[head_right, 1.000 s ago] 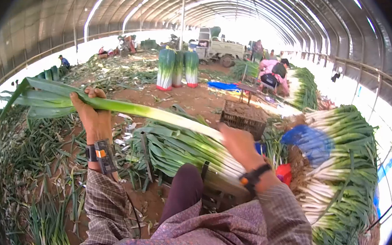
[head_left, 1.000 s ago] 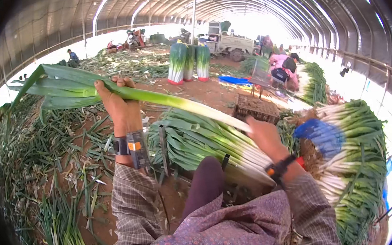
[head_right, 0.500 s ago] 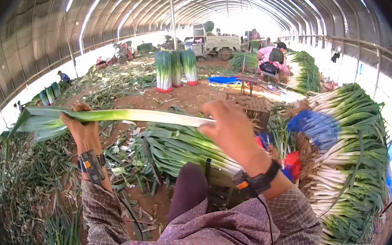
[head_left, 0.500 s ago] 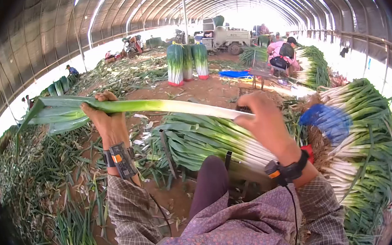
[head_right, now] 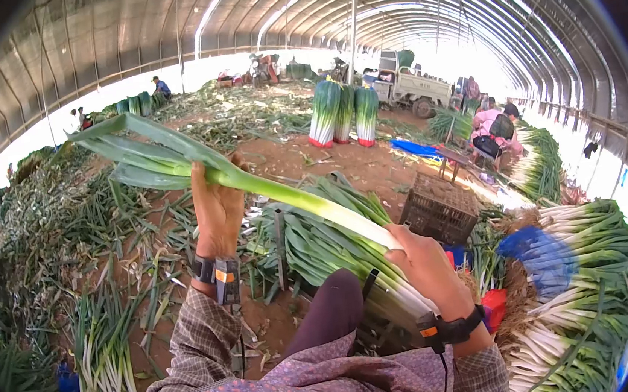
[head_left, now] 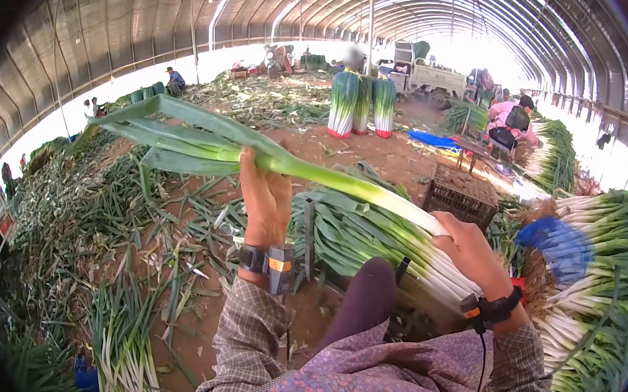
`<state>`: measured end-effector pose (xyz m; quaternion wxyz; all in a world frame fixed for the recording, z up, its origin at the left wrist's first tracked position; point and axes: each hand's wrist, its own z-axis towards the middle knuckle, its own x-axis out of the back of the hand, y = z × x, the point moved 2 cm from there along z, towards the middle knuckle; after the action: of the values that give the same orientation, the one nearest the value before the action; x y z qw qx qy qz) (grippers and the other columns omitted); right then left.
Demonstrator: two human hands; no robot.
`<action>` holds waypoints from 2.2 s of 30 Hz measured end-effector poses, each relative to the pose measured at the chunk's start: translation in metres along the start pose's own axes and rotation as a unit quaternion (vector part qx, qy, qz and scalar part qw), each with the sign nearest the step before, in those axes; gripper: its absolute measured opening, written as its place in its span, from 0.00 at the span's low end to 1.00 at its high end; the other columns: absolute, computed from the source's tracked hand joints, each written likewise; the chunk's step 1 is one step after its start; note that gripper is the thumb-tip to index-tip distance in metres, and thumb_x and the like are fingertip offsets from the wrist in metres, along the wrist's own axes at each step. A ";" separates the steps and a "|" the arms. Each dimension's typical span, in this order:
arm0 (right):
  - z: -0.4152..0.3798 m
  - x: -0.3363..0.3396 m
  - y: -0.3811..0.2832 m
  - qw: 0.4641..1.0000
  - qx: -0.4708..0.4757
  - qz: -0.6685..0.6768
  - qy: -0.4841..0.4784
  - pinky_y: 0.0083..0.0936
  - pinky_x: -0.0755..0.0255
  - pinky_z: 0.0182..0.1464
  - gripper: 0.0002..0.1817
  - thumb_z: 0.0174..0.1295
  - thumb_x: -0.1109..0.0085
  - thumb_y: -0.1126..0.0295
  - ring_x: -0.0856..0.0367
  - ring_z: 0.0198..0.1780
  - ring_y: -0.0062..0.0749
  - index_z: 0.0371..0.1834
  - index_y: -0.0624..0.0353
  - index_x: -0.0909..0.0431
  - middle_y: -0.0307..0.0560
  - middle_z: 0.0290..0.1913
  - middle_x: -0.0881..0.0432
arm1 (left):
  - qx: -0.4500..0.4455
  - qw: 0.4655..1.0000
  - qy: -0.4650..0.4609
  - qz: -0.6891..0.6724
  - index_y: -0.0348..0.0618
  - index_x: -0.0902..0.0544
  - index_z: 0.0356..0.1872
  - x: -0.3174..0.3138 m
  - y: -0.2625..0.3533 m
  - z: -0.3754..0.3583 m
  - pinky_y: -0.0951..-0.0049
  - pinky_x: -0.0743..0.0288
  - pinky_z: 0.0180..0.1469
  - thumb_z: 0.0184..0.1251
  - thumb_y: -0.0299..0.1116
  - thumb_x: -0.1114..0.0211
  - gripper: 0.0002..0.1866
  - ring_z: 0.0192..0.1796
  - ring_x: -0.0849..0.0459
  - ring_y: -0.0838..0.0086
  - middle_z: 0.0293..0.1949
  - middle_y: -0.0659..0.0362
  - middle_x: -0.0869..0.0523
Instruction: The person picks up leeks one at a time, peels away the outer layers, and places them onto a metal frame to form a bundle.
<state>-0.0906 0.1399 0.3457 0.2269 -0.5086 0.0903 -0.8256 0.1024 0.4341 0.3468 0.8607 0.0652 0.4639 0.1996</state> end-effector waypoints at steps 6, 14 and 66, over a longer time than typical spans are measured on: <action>-0.019 0.007 0.007 0.989 -0.059 0.068 -0.114 0.43 0.29 0.43 0.23 0.64 0.40 0.61 0.19 0.43 0.61 0.57 0.65 0.28 0.67 0.39 0.20 | 0.048 0.997 0.038 0.055 0.42 0.24 0.51 0.003 -0.022 -0.011 0.61 0.25 0.58 0.79 0.45 0.50 0.16 0.52 0.19 0.64 0.45 0.56 0.18; -0.067 0.036 0.064 0.965 -0.152 -0.148 -0.155 0.45 0.33 0.57 0.24 0.62 0.40 0.58 0.22 0.56 0.52 0.58 0.58 0.26 0.55 0.52 0.18 | 0.082 0.979 0.169 -0.079 0.46 0.33 0.39 0.014 -0.031 0.009 0.71 0.24 0.40 0.80 0.57 0.60 0.23 0.28 0.25 0.76 0.26 0.62 0.29; -0.012 -0.047 0.067 0.981 -0.063 -0.073 -0.170 0.52 0.27 0.39 0.15 0.66 0.44 0.60 0.18 0.40 0.59 0.50 0.56 0.31 0.56 0.36 0.17 | 0.201 0.926 0.280 -0.158 0.46 0.27 0.31 0.024 -0.139 -0.046 0.77 0.25 0.31 0.70 0.60 0.46 0.25 0.27 0.27 0.76 0.26 0.63 0.25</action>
<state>-0.0644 0.1020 0.2774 0.1455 -0.6602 0.0652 -0.7340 0.1157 0.3138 0.2610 0.6853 0.1039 0.7203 -0.0260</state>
